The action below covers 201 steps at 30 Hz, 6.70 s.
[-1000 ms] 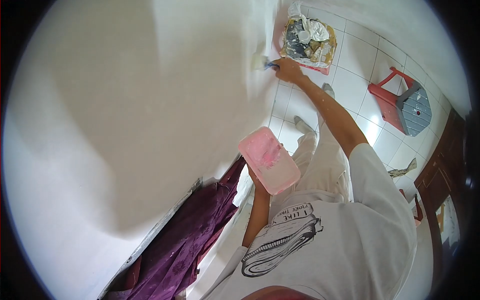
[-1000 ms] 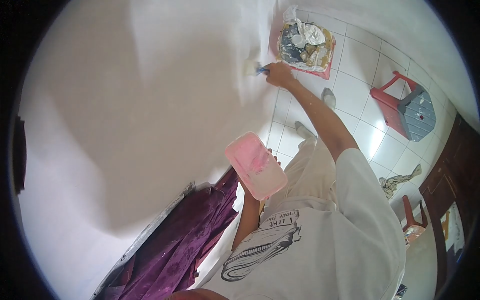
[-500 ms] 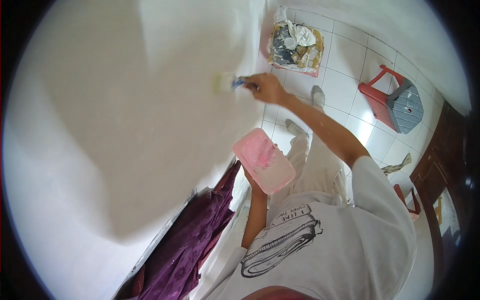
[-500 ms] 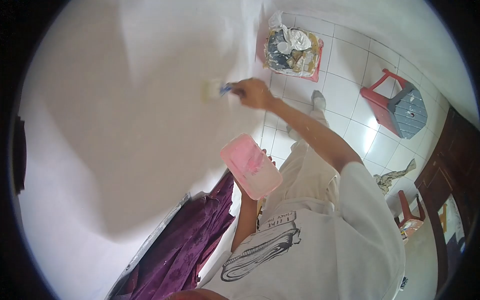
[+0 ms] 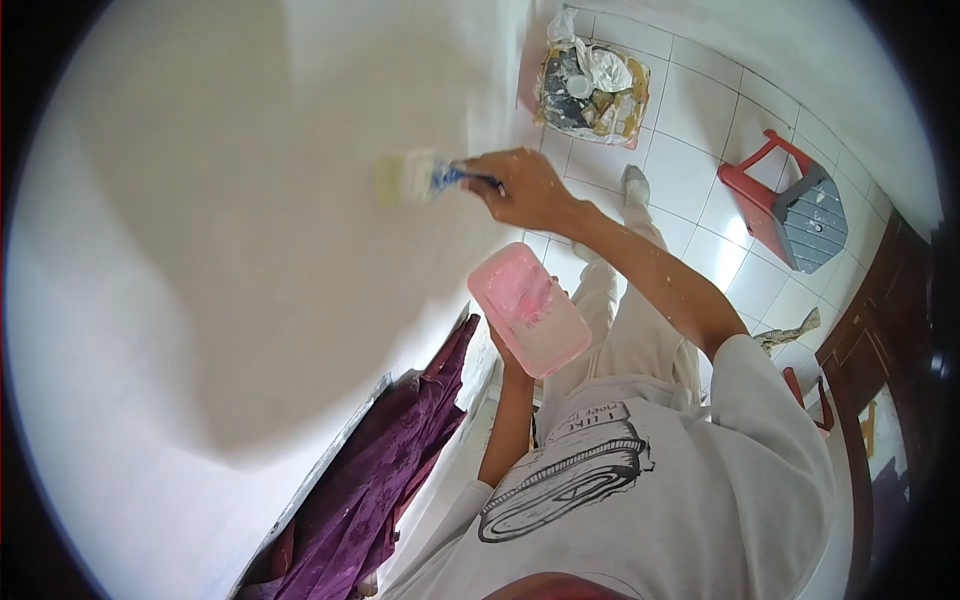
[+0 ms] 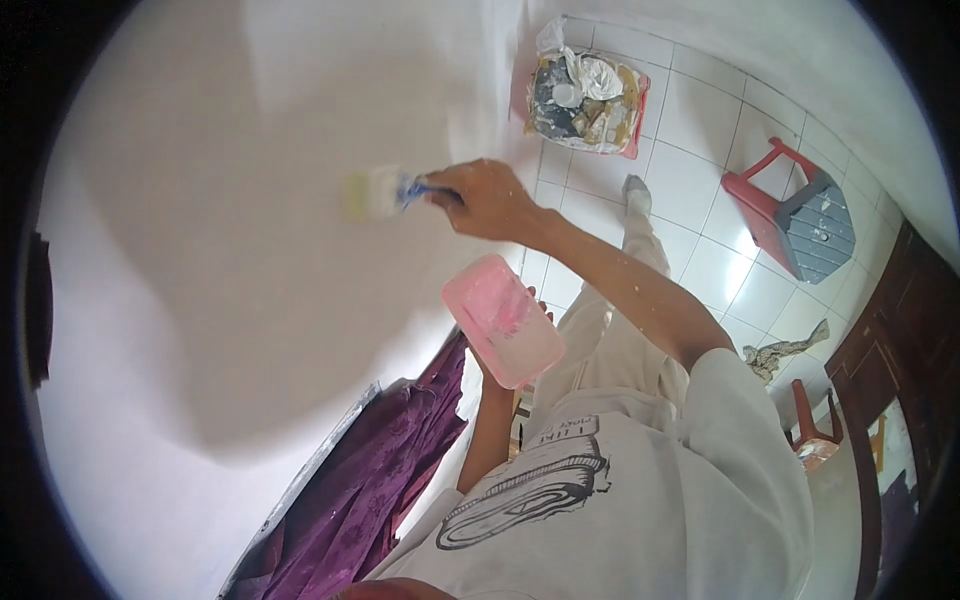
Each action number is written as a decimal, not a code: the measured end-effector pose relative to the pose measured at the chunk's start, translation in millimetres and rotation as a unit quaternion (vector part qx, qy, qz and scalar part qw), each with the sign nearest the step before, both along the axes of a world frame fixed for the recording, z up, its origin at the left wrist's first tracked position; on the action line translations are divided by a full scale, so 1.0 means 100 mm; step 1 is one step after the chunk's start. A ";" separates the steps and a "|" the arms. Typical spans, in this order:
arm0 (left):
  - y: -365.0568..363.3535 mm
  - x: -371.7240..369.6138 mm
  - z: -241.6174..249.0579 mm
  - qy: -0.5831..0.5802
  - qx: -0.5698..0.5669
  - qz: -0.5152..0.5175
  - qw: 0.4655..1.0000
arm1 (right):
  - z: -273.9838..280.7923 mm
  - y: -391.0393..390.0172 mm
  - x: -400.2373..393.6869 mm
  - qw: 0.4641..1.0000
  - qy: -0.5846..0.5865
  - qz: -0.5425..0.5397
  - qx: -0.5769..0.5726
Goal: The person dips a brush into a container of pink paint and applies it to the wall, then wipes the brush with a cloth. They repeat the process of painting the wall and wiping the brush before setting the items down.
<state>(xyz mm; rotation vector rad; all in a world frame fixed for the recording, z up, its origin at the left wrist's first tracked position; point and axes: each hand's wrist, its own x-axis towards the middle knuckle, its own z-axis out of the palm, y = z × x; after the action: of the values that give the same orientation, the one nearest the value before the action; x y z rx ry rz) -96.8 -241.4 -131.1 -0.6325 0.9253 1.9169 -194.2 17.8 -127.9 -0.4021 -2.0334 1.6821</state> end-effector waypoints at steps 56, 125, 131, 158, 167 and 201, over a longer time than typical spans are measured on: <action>0.14 -0.67 -0.07 -0.032 0.048 -0.073 0.996 | -1.04 0.44 -0.46 0.932 -0.342 0.002 0.121; 0.36 -0.51 -0.17 -0.019 -0.011 -0.039 0.999 | -0.04 0.79 -0.25 0.931 -0.122 0.122 0.322; 0.32 -0.52 -0.13 -0.007 -0.010 -0.034 0.999 | -0.93 0.73 -0.34 0.955 -0.120 0.107 0.250; 0.30 -0.64 -0.13 0.026 0.012 -0.019 0.999 | -1.29 0.86 -0.32 0.875 -0.295 0.185 0.337; 0.39 -0.52 -0.28 0.034 0.033 -0.039 0.998 | 0.05 0.60 -0.27 0.947 0.060 0.035 0.314; 0.32 -0.40 -0.01 -0.005 -0.026 -0.013 1.000 | -0.19 0.81 -0.34 0.938 -0.208 0.117 0.251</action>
<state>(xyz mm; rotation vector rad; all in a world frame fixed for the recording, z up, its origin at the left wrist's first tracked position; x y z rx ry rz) -137.0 -209.1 -131.7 -0.6578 0.9736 1.8710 -227.8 98.6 -146.6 -0.3670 -2.8190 1.1885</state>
